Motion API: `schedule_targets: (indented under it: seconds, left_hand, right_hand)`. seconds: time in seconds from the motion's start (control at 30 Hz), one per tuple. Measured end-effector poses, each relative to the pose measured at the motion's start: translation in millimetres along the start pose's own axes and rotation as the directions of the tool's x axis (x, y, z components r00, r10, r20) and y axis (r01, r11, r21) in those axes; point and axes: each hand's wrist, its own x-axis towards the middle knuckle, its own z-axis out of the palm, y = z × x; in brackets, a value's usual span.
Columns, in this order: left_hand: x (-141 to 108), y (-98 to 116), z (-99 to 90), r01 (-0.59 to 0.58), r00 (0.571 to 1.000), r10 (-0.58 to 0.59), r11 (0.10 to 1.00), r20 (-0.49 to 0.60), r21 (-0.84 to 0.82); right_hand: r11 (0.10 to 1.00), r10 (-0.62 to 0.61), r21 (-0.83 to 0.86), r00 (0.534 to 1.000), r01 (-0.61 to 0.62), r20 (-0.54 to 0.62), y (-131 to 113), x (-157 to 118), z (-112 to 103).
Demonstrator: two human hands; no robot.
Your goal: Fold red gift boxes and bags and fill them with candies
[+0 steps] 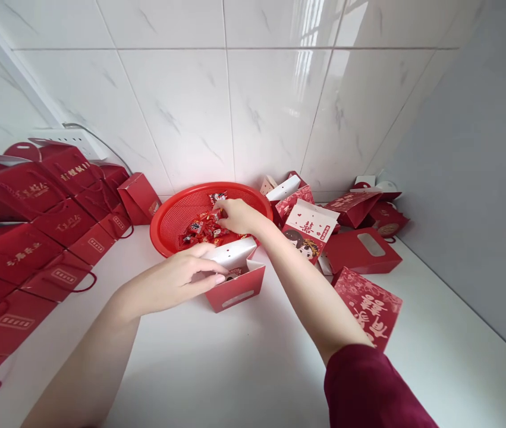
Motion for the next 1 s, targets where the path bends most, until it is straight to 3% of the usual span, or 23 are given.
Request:
schedule_targets:
  seconds: [0.07,0.1,0.17,0.23,0.37,0.47,0.6,0.7,0.83,0.9,1.0]
  left_hand:
    - [3,-2,0.2,-0.03,0.997,0.029,0.999,-0.07,-0.02]
    - [4,-2,0.4,-0.043,0.992,0.039,0.999,-0.121,-0.033]
    - [6,-1,1.4,-0.055,0.969,0.037,0.996,-0.243,-0.065]
    - [8,0,2.9,-0.062,0.916,0.016,0.993,-0.401,-0.101]
    - [13,1,7.7,-0.144,0.765,-0.001,0.975,-0.644,-0.171]
    - [13,3,11.0,-0.203,0.736,0.001,0.954,-0.677,-0.22]
    - [9,5,10.5,-0.256,0.725,0.018,0.935,-0.689,-0.245]
    - [6,3,6.7,-0.261,0.731,0.038,0.938,-0.681,-0.227]
    - [5,0,3.7,-0.27,0.703,0.086,0.951,-0.706,-0.153]
    - [6,-1,4.2,-0.276,0.694,0.097,0.951,-0.713,-0.14]
    - [8,-3,6.2,-0.283,0.716,0.064,0.937,-0.695,-0.205]
  right_hand:
    - [0.991,-0.011,0.134,0.994,0.026,-0.106,-4,-25,-11]
    - [0.957,-0.005,0.283,0.984,0.057,-0.179,-7,-38,-15]
    - [0.829,0.013,0.538,0.956,0.153,-0.292,-12,-61,-20]
    - [0.692,0.024,0.68,0.934,0.242,-0.357,-19,-80,-20]
    - [0.481,-0.003,0.819,0.935,0.313,-0.355,-31,-98,-13]
    - [0.373,-0.043,0.87,0.943,0.322,-0.33,-36,-100,-7]
    - [0.364,-0.072,0.881,0.953,0.301,-0.296,-39,-99,-5]
    - [0.408,-0.079,0.874,0.964,0.264,-0.255,-40,-101,-6]
    - [0.487,-0.025,0.837,0.962,0.249,-0.271,-38,-102,-8]
    - [0.479,-0.019,0.839,0.959,0.257,-0.283,-36,-102,-7]
    - [0.433,-0.015,0.861,0.957,0.268,-0.291,-35,-99,-5]
